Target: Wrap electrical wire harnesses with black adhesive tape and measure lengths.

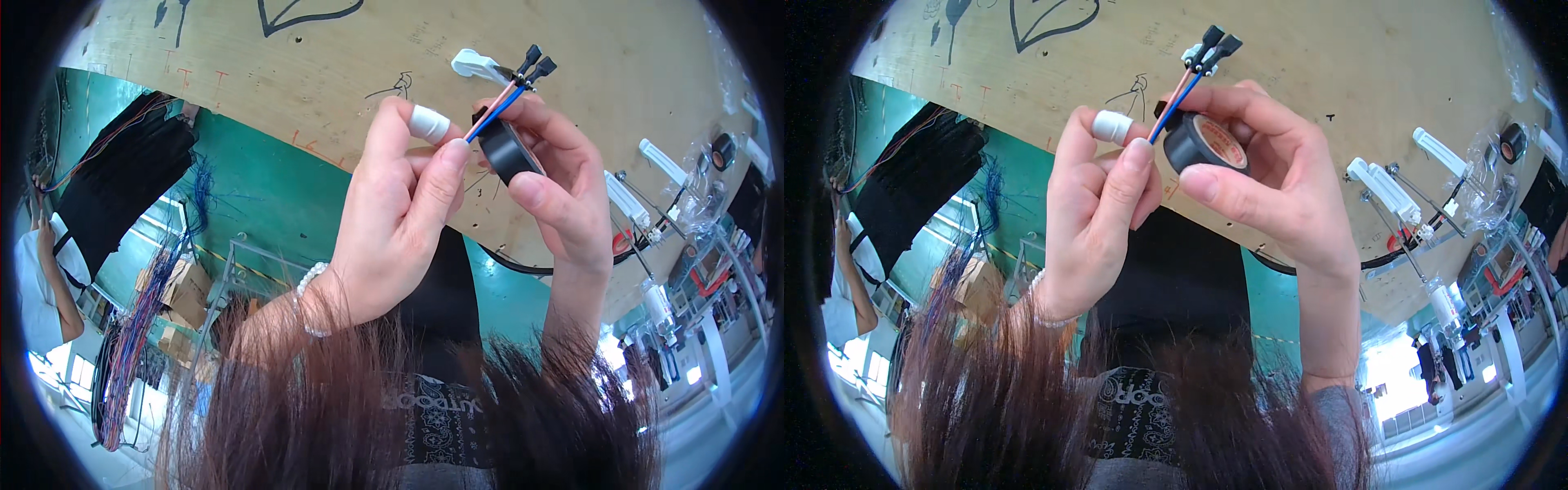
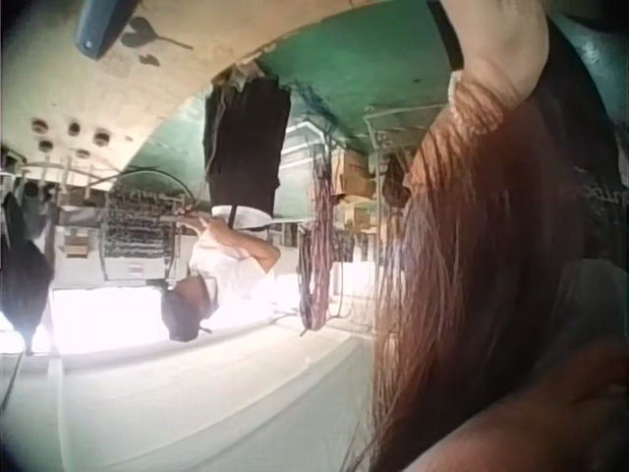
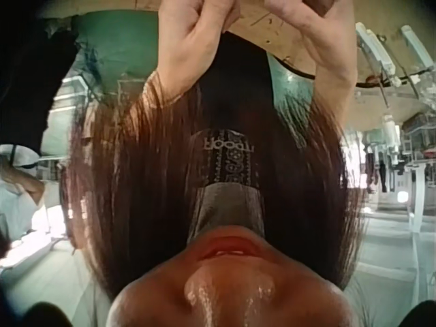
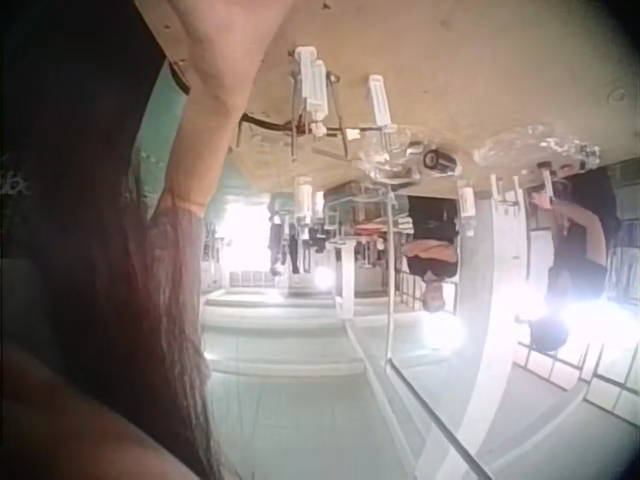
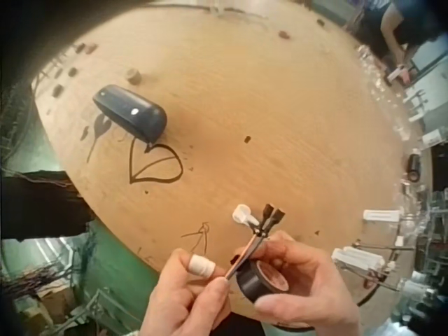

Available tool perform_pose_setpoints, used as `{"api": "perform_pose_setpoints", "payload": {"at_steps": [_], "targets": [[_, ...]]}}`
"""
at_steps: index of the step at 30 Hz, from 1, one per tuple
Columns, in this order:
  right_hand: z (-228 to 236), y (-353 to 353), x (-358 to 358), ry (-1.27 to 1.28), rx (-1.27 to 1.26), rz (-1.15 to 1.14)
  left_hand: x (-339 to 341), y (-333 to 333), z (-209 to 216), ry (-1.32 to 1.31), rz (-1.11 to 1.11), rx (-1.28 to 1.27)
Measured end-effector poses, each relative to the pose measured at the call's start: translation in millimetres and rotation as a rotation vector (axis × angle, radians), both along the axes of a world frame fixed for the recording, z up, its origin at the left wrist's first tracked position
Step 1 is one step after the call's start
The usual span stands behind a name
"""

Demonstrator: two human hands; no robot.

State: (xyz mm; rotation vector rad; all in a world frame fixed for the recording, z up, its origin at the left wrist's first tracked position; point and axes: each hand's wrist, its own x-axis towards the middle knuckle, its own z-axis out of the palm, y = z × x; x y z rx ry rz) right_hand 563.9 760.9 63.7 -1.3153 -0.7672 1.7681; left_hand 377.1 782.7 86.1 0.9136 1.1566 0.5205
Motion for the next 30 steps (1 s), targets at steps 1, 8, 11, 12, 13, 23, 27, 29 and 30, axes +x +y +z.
{"api": "perform_pose_setpoints", "payload": {"at_steps": [1, 8, 11, 12, 13, 23, 27, 29, 30], "targets": [[1, 0, 0, -0.008, 0.005, 0.007, 0, 0, 0, 0.012, 0.005, -0.002], [10, -1, -4, 0.090, 0.019, -0.068, 1, 1, -3, -0.060, 0.054, -0.033], [14, -5, -6, 0.055, 0.018, -0.076, 2, 2, -3, -0.081, 0.057, -0.036], [14, -6, -6, 0.049, 0.020, -0.089, 2, 2, -4, -0.062, 0.061, -0.035], [15, -7, -7, 0.043, 0.010, -0.090, 3, 1, -4, -0.079, 0.064, -0.021], [49, -3, -30, -0.124, -0.146, -0.165, 11, -6, -9, -0.160, 0.219, -0.038], [51, -8, -39, -0.189, -0.169, -0.237, 13, -8, -6, -0.283, 0.373, -0.114], [43, -11, -40, -0.119, -0.052, -0.255, 8, -6, -5, -0.254, 0.321, -0.230], [38, -11, -38, -0.081, -0.092, -0.281, 7, -5, -5, -0.261, 0.274, -0.253]]}}
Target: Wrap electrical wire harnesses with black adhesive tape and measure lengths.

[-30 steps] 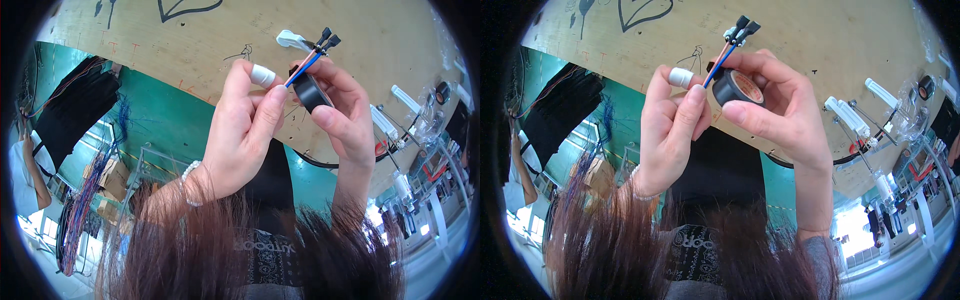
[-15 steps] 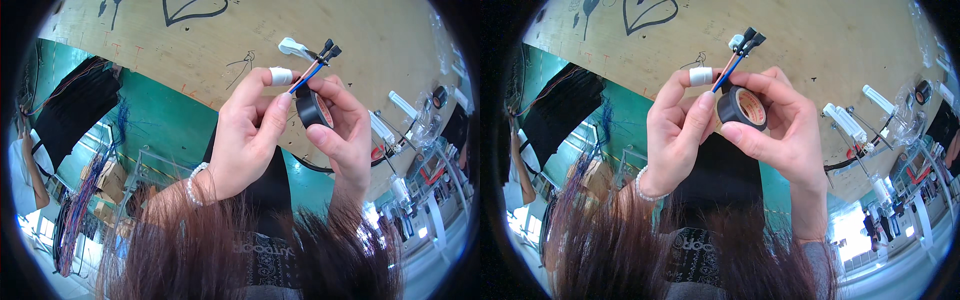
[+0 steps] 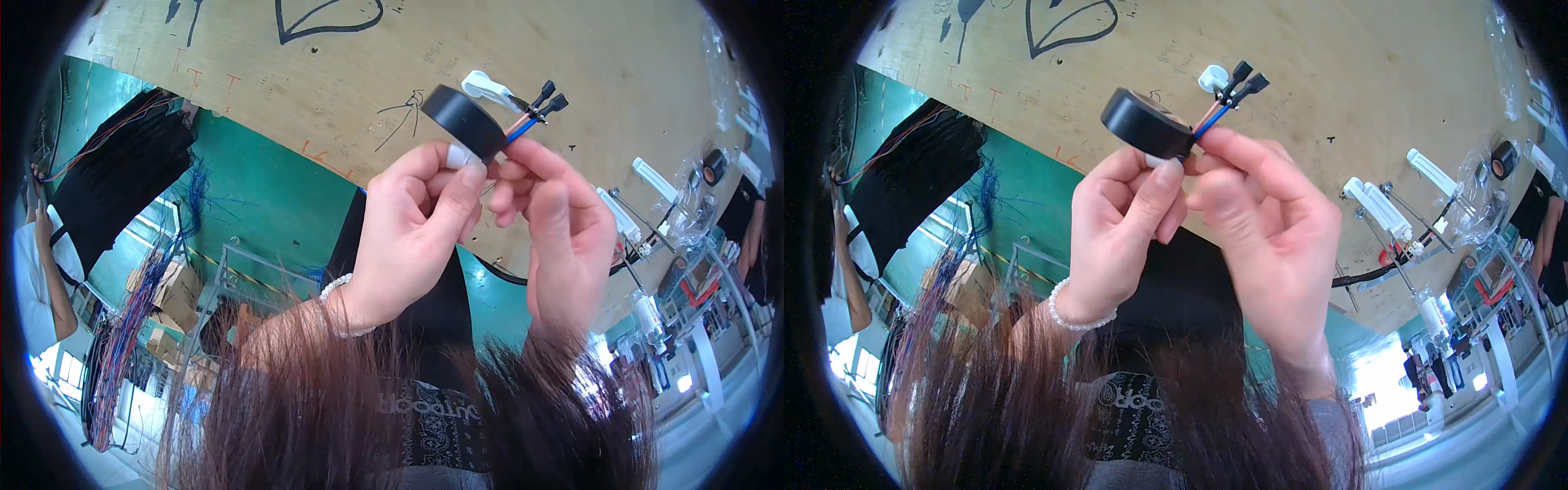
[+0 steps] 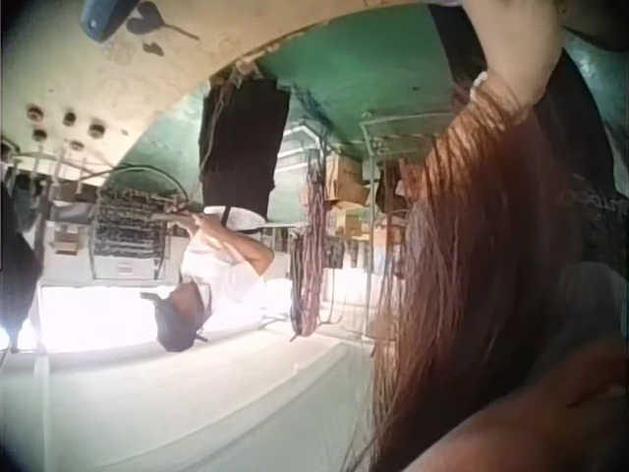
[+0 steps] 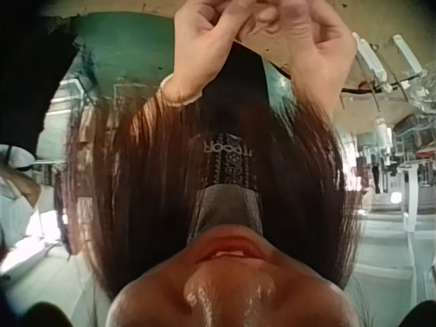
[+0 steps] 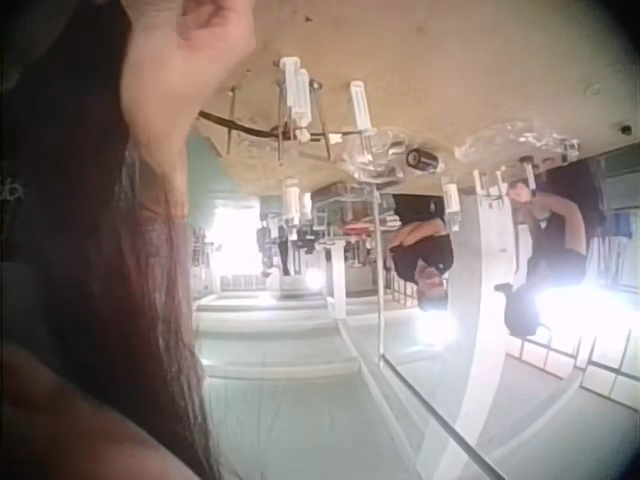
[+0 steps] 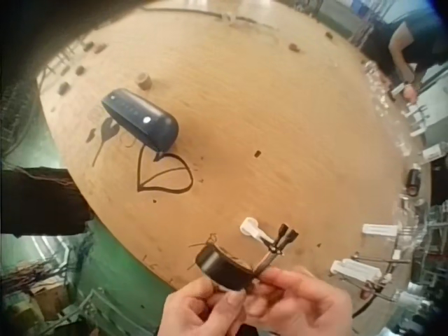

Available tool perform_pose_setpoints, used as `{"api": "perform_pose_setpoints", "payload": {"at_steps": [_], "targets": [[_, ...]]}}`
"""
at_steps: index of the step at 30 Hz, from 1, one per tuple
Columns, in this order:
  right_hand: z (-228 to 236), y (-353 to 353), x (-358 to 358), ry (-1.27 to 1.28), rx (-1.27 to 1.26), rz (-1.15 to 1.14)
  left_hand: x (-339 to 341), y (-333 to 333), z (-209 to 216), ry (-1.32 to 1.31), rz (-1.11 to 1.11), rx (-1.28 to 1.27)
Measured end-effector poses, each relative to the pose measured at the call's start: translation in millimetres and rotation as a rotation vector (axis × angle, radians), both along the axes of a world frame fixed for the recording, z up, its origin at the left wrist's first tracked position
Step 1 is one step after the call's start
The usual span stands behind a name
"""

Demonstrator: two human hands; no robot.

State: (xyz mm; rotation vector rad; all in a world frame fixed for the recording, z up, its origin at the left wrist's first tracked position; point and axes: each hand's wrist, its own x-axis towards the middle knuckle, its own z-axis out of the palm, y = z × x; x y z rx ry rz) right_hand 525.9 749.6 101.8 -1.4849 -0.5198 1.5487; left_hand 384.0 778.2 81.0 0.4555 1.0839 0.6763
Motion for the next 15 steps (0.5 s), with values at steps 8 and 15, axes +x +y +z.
{"api": "perform_pose_setpoints", "payload": {"at_steps": [8, 15], "targets": [[-72, -1, -3, 0.270, 0.346, -0.004, -21, 24, 1, -0.288, -0.156, -0.439], [-97, -5, 8, 0.149, 0.335, 0.184, -17, 18, 4, -0.118, -0.129, -0.276]]}}
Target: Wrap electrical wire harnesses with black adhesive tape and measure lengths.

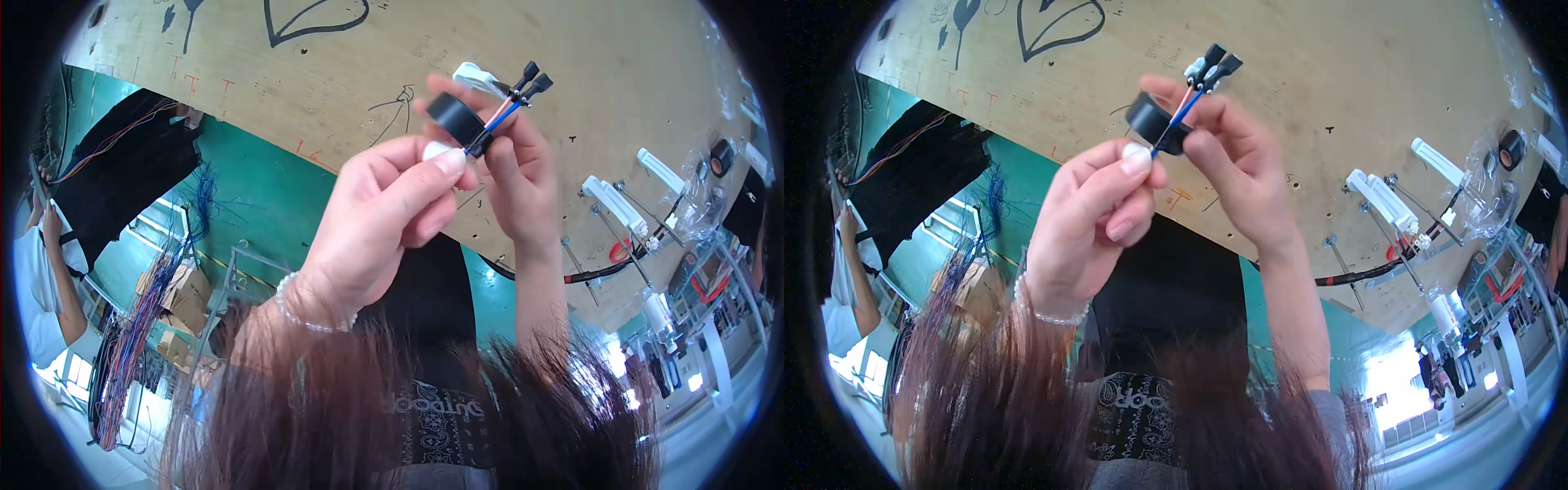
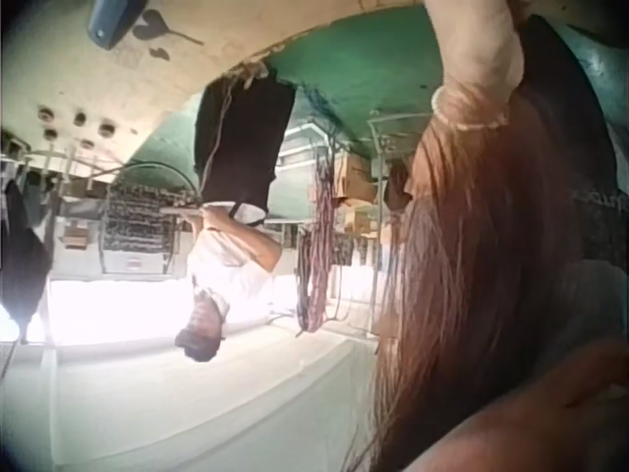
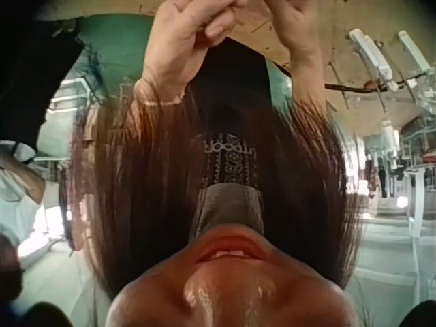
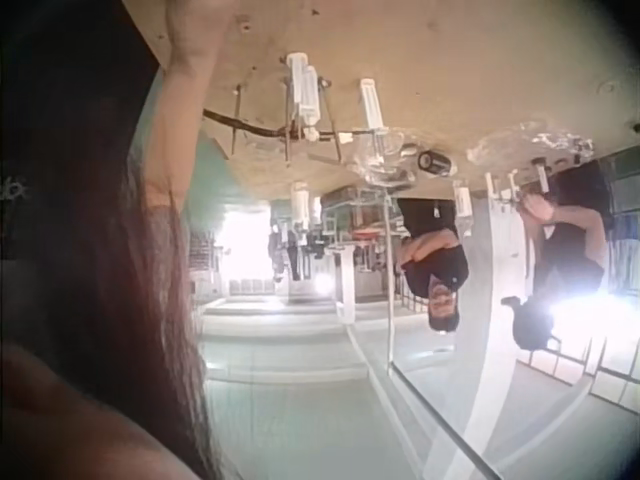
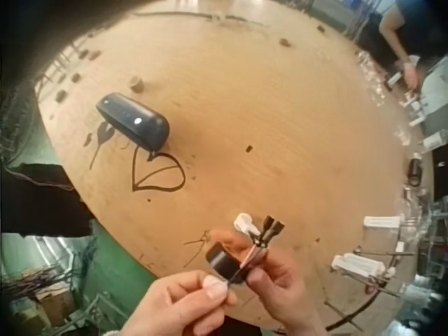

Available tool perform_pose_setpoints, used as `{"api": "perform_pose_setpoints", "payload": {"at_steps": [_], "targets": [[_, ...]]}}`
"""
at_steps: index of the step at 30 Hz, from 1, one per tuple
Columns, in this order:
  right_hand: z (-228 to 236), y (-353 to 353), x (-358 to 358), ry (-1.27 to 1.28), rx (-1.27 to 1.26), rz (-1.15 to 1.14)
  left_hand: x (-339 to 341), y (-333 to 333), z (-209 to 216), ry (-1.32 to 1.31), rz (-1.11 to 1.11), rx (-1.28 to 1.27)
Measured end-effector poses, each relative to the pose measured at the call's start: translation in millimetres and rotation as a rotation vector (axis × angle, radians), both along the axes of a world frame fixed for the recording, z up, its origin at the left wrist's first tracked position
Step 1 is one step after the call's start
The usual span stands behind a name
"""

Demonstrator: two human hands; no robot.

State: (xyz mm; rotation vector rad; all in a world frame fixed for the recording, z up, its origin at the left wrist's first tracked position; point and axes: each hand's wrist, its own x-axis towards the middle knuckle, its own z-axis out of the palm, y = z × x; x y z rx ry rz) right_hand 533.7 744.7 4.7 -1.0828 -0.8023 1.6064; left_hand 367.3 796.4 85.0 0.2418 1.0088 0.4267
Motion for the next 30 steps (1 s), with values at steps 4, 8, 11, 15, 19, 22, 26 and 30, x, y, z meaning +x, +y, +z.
{"api": "perform_pose_setpoints", "payload": {"at_steps": [4, 8, 11, 15, 19, 22, 26, 30], "targets": [[44, -5, 8, -0.115, -0.031, -0.050, 7, -11, -2, 0.221, 0.031, 0.338], [84, -6, 3, -0.255, -0.020, -0.150, 18, -24, -8, 0.381, 0.058, 0.656], [77, 3, -16, -0.399, -0.060, -0.274, 20, -33, -14, 0.428, 0.143, 0.740], [53, 8, -31, -0.189, -0.132, -0.419, 9, -38, -20, 0.555, -0.029, 0.868], [39, 1, -34, 0.145, -0.127, -0.331, -7, -33, -22, 0.367, -0.095, 0.769], [30, 3, -38, 0.276, 0.030, -0.216, -21, -28, -18, 0.121, -0.085, 0.507], [32, 15, -40, 0.279, -0.047, -0.258, -28, -29, -11, 0.090, -0.080, 0.455], [80, 2, -21, -0.654, 0.260, -0.165, -21, -40, -12, 0.531, -0.224, 0.892]]}}
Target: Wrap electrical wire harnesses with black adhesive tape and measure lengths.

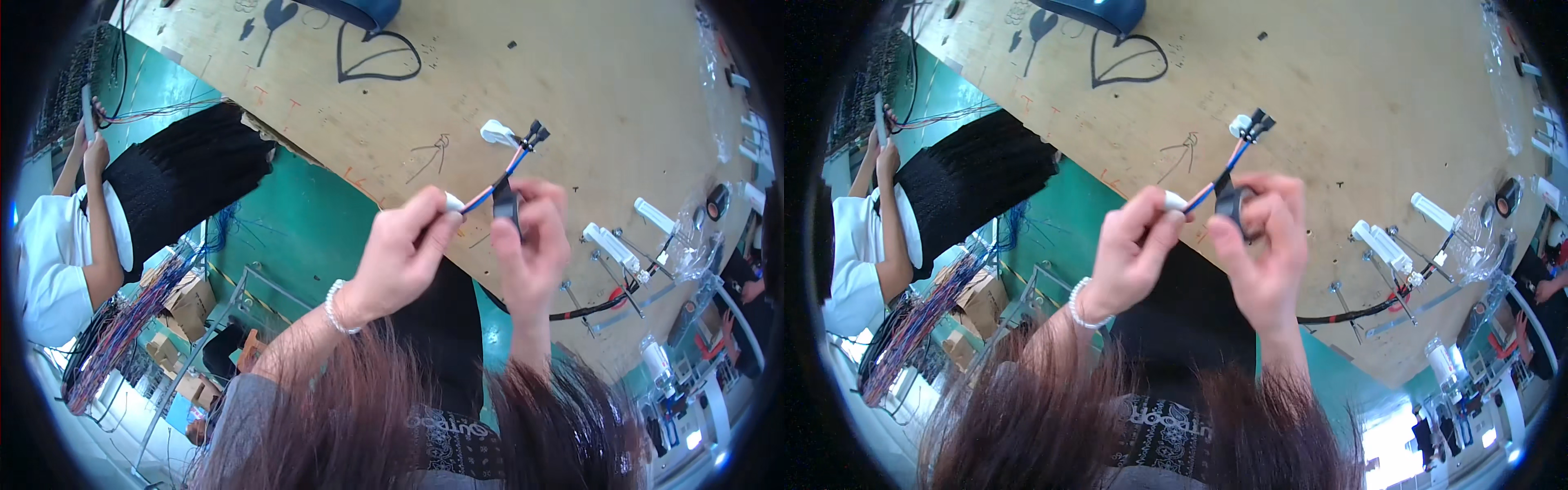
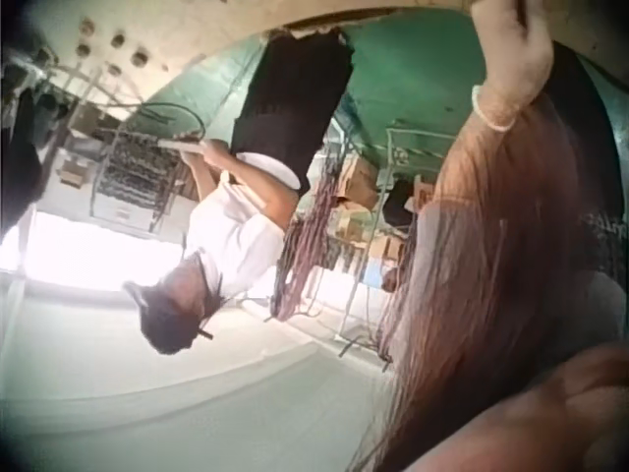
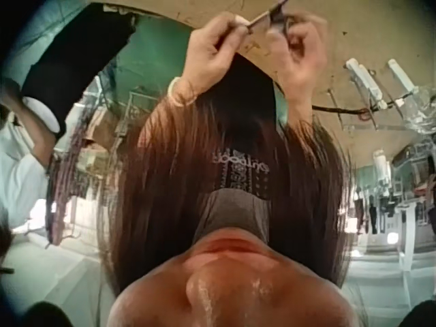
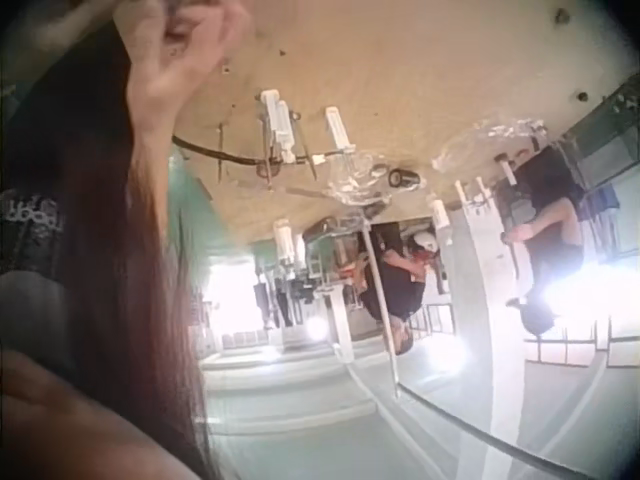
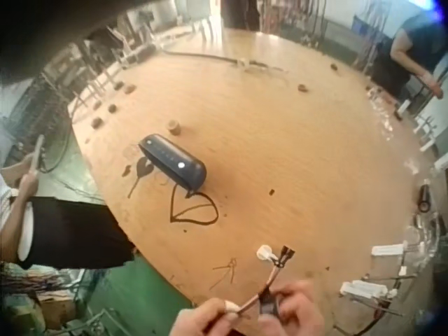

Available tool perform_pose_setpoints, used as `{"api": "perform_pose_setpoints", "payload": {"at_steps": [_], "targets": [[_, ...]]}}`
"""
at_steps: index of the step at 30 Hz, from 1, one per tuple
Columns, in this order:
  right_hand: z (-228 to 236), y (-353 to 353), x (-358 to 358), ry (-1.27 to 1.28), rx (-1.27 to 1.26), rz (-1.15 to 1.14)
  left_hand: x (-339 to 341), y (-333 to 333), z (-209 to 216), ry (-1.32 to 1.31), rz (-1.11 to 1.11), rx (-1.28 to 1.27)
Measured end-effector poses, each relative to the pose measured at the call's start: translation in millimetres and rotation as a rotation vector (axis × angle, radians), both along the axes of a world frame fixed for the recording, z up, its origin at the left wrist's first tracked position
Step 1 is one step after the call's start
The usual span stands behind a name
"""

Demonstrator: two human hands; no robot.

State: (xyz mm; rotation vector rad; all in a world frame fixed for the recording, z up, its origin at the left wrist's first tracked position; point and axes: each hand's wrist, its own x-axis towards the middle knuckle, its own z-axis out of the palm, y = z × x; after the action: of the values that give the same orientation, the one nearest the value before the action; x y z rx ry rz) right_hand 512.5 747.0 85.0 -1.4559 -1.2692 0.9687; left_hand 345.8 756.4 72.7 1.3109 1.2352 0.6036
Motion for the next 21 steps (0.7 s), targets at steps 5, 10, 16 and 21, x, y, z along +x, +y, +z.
{"api": "perform_pose_setpoints", "payload": {"at_steps": [5, 10, 16, 21], "targets": [[8, -1, 1, -0.465, -0.004, 0.230, 13, -23, -5, 0.016, 0.032, 0.309], [-42, 1, -9, 0.104, -0.420, -0.246, 6, -36, 2, -0.179, 0.039, 0.085], [-46, -12, -21, 0.910, -0.265, -0.242, -10, -35, 0, -0.259, 0.087, 0.068], [-8, -25, -7, -0.377, 0.135, 0.087, -5, -45, -3, 0.001, 0.009, 0.335]]}}
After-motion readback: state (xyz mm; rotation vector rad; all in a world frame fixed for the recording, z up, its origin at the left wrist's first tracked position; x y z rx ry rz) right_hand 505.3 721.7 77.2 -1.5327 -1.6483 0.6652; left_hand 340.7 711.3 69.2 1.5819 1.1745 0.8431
